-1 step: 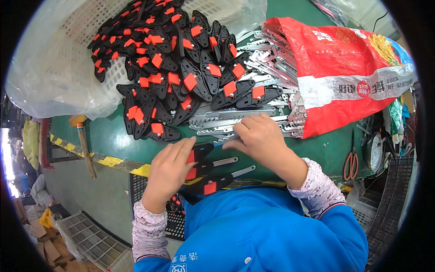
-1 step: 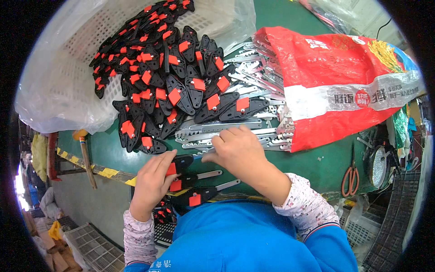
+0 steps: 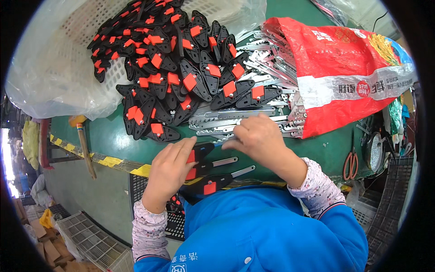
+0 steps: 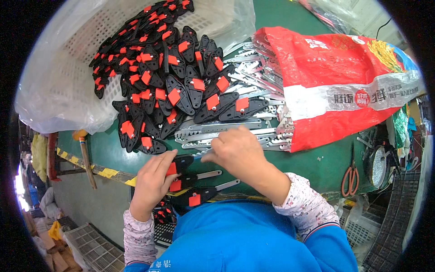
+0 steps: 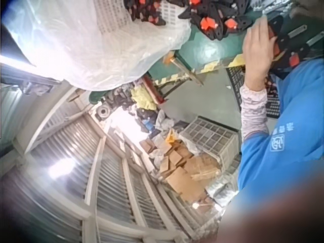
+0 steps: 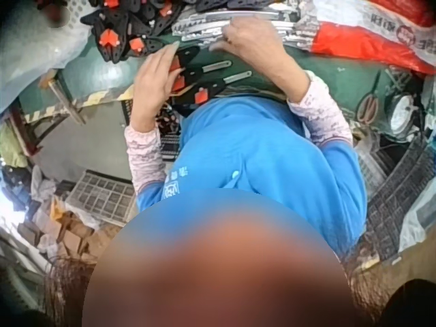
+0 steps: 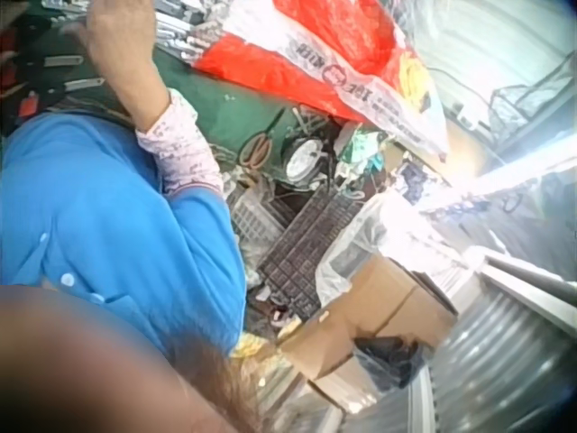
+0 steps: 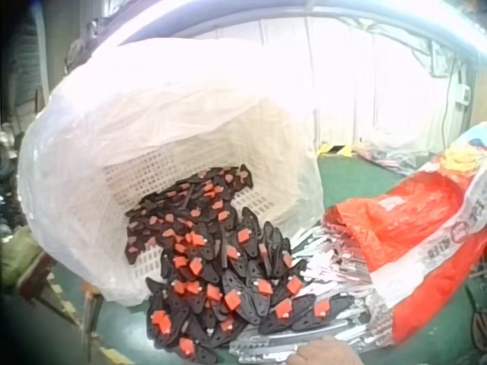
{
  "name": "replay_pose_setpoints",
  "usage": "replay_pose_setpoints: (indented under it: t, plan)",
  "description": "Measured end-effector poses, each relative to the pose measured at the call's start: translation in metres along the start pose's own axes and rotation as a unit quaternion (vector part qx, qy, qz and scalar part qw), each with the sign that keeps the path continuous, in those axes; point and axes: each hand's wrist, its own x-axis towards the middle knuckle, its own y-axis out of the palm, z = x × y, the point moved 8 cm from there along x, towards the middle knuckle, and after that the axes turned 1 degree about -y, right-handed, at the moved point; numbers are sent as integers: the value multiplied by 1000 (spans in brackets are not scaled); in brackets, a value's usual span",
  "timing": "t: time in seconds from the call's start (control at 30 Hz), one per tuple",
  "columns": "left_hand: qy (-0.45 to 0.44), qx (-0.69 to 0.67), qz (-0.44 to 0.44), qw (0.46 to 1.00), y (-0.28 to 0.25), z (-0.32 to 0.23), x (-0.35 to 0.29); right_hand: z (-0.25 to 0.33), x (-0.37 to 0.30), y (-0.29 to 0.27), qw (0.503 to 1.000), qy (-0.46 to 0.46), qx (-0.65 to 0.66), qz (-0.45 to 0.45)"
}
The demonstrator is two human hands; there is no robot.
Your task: The person repeatedly picks up black plastic pieces with red inserts and metal blades from a green workbench, aligns them, and presses them together to form assembled units. The person places the finished assemblies into a white basket and continues the process with additional parts.
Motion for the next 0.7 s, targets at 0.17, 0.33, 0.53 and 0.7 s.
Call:
replay_pose_setpoints:
  t: [0.17,0.33,0.53,0.7]
  plan:
    - [29,-37,9,999,2,-13,10,19,2,8,995,-39,94,6]
    - [21,-4,-10,1000,9,-5,5,34,9,19,980,-44,187,50]
    - [-42,22,5,999,26,6,-8,33,19,35,988,-72,139,0]
    - [-21,-31,24,999,28,5,-9,-47,51,24,991,-31,-125,-43]
